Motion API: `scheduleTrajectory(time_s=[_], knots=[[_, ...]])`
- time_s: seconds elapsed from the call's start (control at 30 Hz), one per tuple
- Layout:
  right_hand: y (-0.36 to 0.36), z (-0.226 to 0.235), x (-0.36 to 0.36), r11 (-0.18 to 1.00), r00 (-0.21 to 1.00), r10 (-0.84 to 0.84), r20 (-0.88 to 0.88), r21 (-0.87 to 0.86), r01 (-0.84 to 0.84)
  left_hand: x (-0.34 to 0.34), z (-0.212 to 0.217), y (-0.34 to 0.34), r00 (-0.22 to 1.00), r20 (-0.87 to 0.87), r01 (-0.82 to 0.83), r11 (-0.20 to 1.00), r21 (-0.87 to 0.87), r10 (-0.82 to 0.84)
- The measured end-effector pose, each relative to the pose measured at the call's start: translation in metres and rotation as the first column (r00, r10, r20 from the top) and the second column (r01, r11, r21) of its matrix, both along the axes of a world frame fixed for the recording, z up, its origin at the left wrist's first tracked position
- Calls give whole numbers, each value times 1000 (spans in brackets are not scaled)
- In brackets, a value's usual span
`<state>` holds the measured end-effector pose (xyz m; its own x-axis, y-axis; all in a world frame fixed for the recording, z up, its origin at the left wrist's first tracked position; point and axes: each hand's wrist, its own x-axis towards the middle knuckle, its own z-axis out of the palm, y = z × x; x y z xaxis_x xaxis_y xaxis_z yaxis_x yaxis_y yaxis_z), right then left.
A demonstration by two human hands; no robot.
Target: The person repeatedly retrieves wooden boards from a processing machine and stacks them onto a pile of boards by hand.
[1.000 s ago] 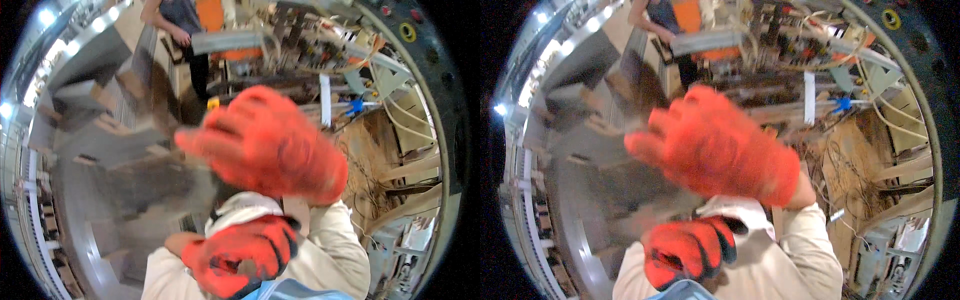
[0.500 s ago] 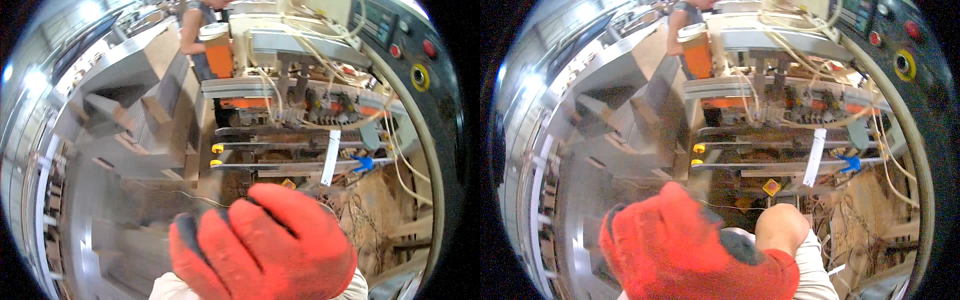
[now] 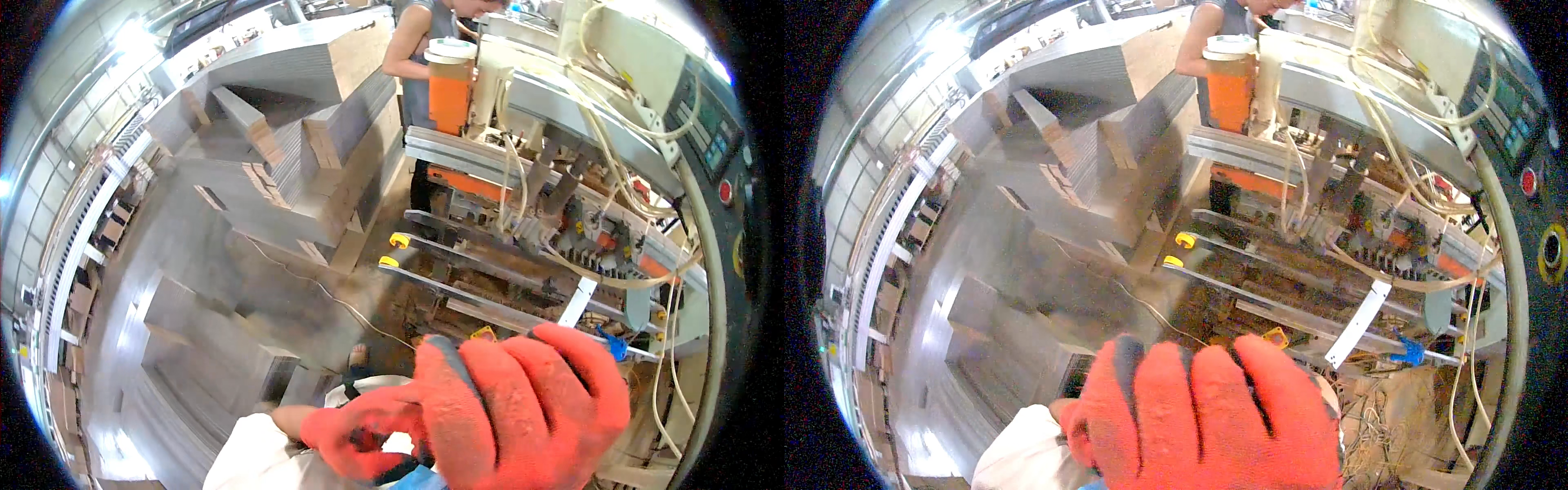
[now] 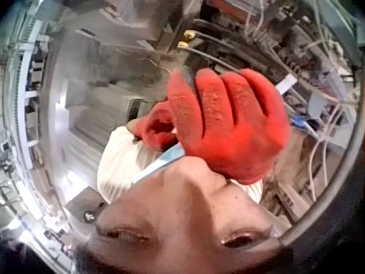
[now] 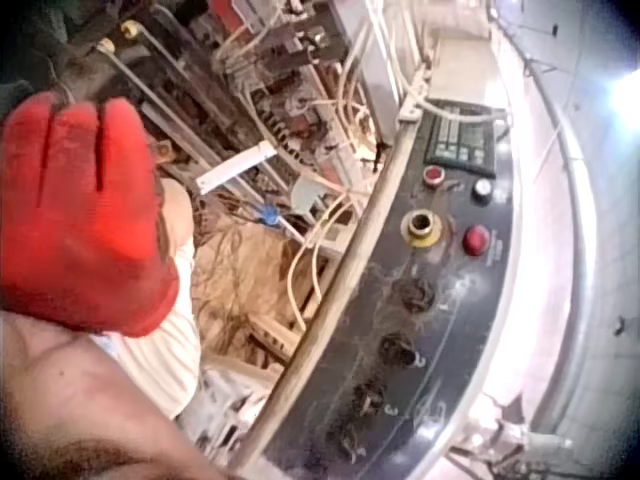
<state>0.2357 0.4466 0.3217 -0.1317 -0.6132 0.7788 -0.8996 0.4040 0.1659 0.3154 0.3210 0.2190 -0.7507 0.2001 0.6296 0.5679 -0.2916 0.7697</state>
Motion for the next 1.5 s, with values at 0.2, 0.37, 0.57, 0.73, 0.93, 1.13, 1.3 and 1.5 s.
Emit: scheduleTrajectory(time_s=[0.2,0.37,0.57,0.73,0.93,1.13,1.3,1.5], knots=[[-11,-8,-41,987,960,116,256,75,-139,1,3,-47,983,-49,-176,984,-28,175],[-62,-93,-111,993,798,-34,602,111,-41,-1,31,-99,914,-78,-401,916,-1,399],[-100,-192,-146,987,621,-112,776,159,-21,-12,46,-149,845,-304,-387,895,221,441],[-139,-278,-169,930,537,-367,760,283,235,-4,57,-183,806,-224,-455,816,355,547],[-115,-435,-213,835,341,-428,837,221,504,-5,78,-180,664,197,-665,451,596,721],[-157,-377,-166,816,436,-480,761,204,541,-59,75,-386,479,-375,-856,516,0,794],[-161,-354,-155,802,391,-502,771,246,545,-153,-21,-629,-446,-244,-743,-509,-435,861],[-152,-373,-163,812,460,-491,740,197,550,-187,-92,-703,-555,136,-545,-235,-805,821]])
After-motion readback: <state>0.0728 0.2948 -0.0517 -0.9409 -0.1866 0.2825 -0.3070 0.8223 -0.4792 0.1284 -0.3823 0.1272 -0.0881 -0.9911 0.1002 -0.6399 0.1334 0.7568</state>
